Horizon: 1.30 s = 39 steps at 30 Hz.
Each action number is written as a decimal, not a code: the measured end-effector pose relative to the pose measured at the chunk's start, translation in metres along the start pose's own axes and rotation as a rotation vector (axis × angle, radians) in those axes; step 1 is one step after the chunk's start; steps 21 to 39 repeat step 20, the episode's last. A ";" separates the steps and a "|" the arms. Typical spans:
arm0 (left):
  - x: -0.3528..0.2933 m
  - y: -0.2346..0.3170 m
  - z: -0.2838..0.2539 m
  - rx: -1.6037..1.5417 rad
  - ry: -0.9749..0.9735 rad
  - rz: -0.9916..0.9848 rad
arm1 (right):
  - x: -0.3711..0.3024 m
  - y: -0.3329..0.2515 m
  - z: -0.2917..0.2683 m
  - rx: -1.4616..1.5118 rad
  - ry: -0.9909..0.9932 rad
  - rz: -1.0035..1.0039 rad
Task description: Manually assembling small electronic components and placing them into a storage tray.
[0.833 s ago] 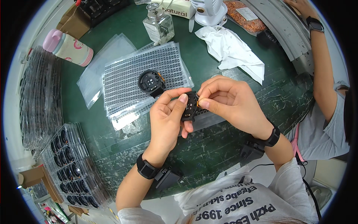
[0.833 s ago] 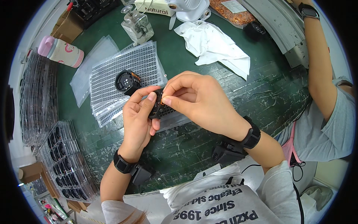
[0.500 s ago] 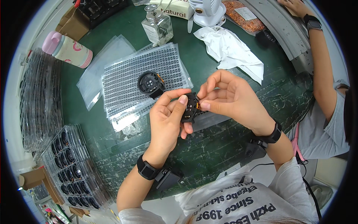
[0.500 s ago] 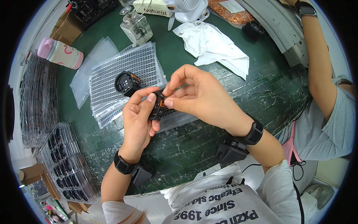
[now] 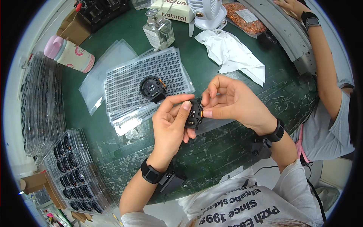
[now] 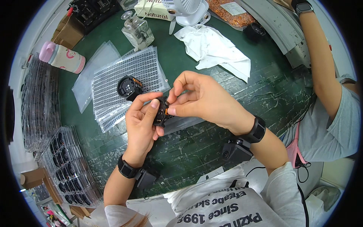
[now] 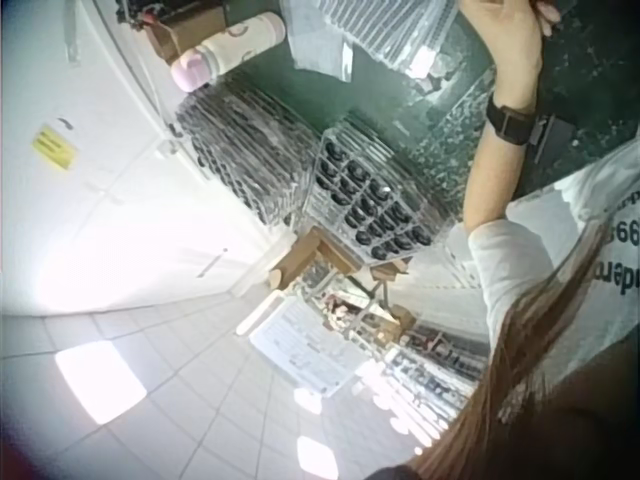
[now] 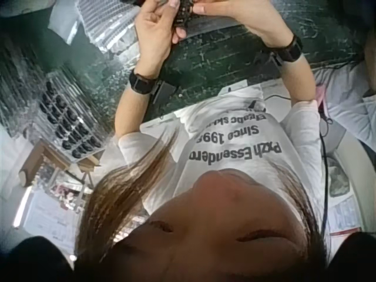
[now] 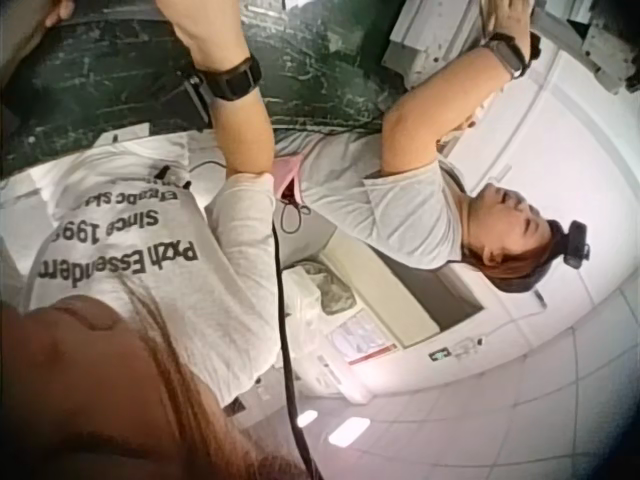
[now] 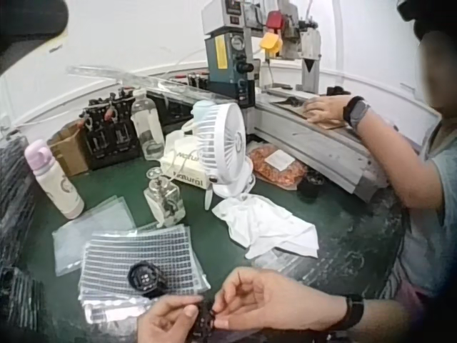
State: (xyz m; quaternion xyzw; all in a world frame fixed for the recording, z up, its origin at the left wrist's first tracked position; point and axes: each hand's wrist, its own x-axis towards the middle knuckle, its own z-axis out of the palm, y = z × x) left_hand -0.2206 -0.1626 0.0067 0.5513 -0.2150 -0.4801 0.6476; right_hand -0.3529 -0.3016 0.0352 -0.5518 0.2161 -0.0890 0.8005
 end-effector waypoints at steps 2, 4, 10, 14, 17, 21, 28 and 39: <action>-0.001 -0.001 0.000 0.003 -0.001 0.010 | 0.000 -0.001 -0.003 -0.023 -0.021 0.008; -0.002 0.000 0.000 0.023 -0.001 0.022 | 0.001 -0.002 -0.004 -0.047 -0.043 0.014; -0.002 0.001 0.002 0.030 -0.019 0.020 | -0.001 -0.007 -0.010 -0.174 -0.094 -0.039; -0.005 0.007 0.004 -0.007 -0.015 0.057 | -0.002 -0.010 -0.014 -0.537 -0.063 0.007; -0.009 0.015 0.006 -0.028 -0.004 0.085 | -0.002 -0.003 -0.011 -0.911 0.022 -0.111; -0.011 0.036 0.000 -0.043 0.082 0.141 | -0.002 0.001 -0.009 -0.940 0.036 -0.111; -0.011 0.036 0.000 -0.043 0.082 0.141 | -0.002 0.001 -0.009 -0.940 0.036 -0.111; -0.011 0.036 0.000 -0.043 0.082 0.141 | -0.002 0.001 -0.009 -0.940 0.036 -0.111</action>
